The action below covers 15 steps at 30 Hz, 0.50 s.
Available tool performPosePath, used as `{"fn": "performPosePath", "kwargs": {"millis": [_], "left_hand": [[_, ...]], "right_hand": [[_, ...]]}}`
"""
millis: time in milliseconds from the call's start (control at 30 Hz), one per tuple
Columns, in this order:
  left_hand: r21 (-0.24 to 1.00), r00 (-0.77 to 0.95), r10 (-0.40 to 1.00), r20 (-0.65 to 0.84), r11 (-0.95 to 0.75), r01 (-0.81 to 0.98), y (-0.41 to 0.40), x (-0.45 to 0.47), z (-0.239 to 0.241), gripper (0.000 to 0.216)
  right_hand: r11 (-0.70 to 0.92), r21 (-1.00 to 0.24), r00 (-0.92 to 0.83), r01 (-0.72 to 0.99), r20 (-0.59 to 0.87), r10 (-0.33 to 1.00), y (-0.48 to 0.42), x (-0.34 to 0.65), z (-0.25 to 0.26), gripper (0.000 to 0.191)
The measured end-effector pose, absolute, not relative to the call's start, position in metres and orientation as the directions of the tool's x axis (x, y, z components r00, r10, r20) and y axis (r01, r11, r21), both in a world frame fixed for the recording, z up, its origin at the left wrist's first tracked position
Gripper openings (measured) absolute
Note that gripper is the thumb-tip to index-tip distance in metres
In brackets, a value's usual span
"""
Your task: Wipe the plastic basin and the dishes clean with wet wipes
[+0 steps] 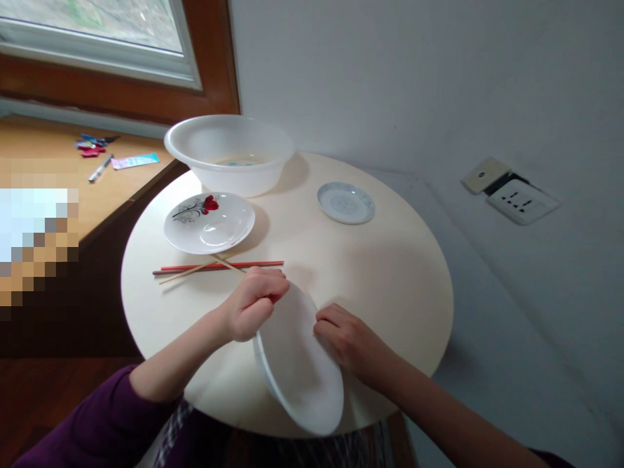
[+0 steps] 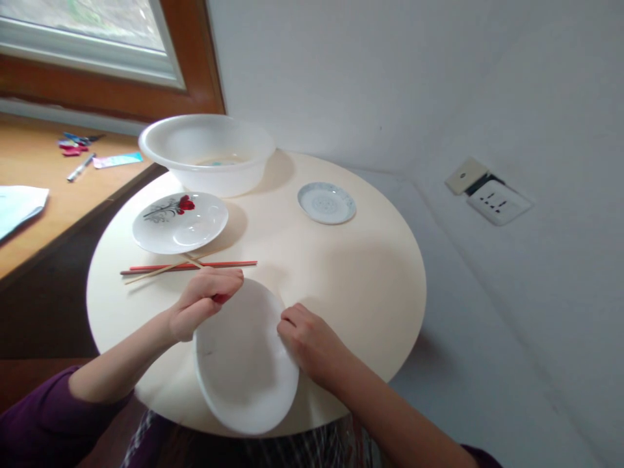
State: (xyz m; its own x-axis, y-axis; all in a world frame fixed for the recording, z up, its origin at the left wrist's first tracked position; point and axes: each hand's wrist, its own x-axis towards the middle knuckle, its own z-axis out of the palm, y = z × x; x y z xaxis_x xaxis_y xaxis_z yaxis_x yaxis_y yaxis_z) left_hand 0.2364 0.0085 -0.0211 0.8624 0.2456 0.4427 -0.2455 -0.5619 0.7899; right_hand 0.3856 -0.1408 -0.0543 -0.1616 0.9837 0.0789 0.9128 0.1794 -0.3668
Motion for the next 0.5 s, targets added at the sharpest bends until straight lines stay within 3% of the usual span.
{"fn": "performPosePath", "kwargs": {"millis": [200,333,500], "left_hand": [[0.781,0.861,0.236,0.451,-0.572,-0.252,0.010,0.236,-0.020,0.018],[0.811,0.875,0.231,0.425,-0.527,-0.255,0.013,0.231,-0.027,0.015],[0.832,0.828,0.314,0.464,-0.475,-0.285,0.012,0.222,-0.042,0.016]], "right_hand": [[0.197,-0.365,-0.160,0.910,0.129,0.979,-0.139,0.387,-0.056,0.019],[0.161,-0.429,-0.120,0.889,0.120,0.985,-0.149,0.383,-0.059,0.019],[0.039,-0.496,0.072,0.867,0.202,0.977,-0.158,0.375,-0.063,0.019]]}}
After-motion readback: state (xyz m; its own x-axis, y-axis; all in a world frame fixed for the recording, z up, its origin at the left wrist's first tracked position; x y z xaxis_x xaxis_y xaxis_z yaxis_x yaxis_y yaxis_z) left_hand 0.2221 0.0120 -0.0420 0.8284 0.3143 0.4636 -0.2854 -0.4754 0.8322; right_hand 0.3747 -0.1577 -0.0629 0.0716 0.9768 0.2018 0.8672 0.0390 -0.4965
